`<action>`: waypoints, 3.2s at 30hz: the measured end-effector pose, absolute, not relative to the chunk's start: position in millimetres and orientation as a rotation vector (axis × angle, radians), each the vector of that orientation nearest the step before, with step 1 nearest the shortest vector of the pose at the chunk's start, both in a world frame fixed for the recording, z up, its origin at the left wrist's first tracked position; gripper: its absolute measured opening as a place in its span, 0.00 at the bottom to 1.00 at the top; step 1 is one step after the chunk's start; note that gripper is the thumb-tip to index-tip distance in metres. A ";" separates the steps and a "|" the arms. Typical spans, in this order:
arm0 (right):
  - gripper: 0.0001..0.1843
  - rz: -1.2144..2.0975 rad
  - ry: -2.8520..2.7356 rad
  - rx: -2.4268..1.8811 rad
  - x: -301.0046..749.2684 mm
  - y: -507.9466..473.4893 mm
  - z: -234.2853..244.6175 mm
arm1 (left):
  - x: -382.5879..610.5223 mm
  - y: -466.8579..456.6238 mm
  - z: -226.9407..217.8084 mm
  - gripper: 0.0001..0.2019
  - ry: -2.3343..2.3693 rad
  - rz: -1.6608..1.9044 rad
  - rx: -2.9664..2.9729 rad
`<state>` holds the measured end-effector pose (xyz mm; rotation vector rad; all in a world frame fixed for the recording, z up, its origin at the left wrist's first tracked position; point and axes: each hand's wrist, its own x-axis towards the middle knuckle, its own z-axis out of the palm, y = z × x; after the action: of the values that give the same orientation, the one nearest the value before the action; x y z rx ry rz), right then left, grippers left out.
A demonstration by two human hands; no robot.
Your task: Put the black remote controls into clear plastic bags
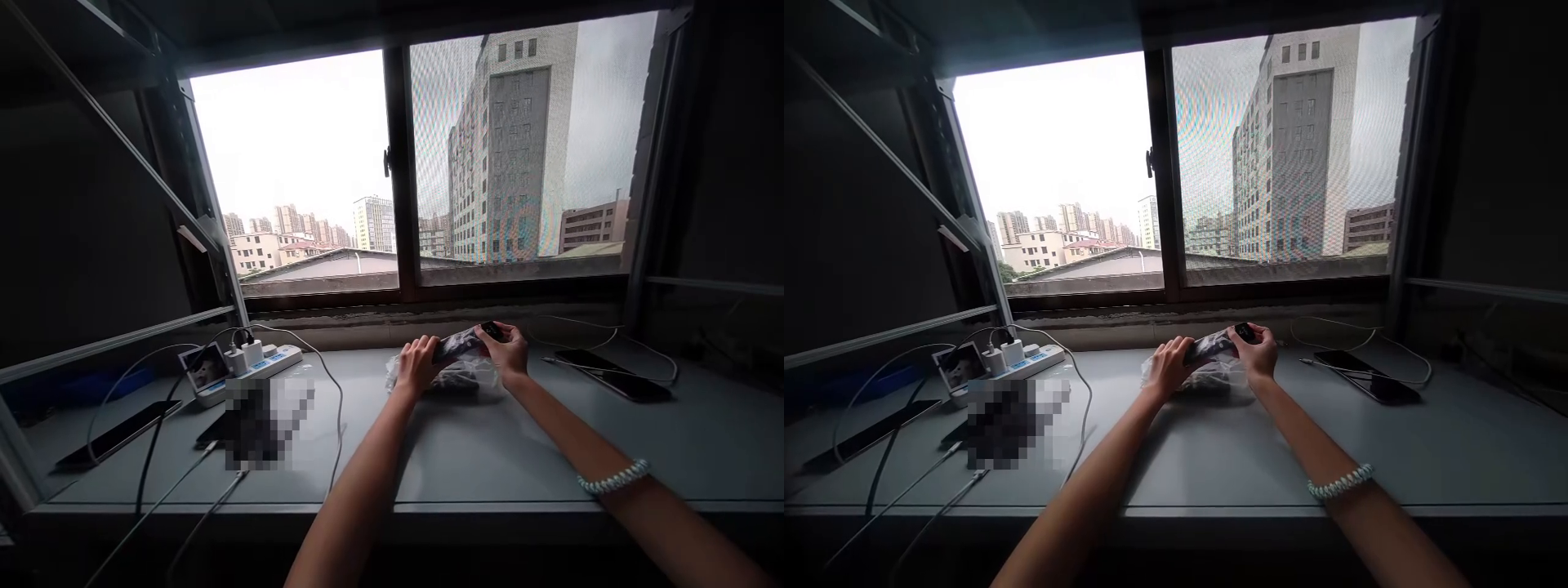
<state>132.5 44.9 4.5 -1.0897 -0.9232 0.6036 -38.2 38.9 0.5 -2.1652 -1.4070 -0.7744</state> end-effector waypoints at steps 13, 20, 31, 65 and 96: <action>0.25 0.564 -1.091 -1.167 136.5 49.7 0.8 | -37.4 39.0 2.5 0.19 -1.468 -0.772 -2.112; 0.25 0.364 -1.169 -1.159 136.9 59.4 -8.1 | -29.3 36.0 6.7 0.19 -1.457 -0.678 -2.124; 0.21 0.473 -1.183 -1.146 137.4 57.9 -8.4 | -23.7 31.7 8.9 0.20 -1.444 -0.627 -2.127; 0.39 0.938 -1.281 -0.908 119.5 30.2 1.8 | -6.8 -1.8 17.1 0.11 -1.589 -0.696 -2.293; 0.17 0.807 -0.975 -1.240 157.6 51.1 -16.1 | 50.3 -27.8 -17.0 0.11 -1.398 -0.499 -2.737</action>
<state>157.6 51.1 -16.1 -1.2403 -0.9748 0.8074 50.3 -27.8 -17.0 -2.7369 -1.3982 -0.4987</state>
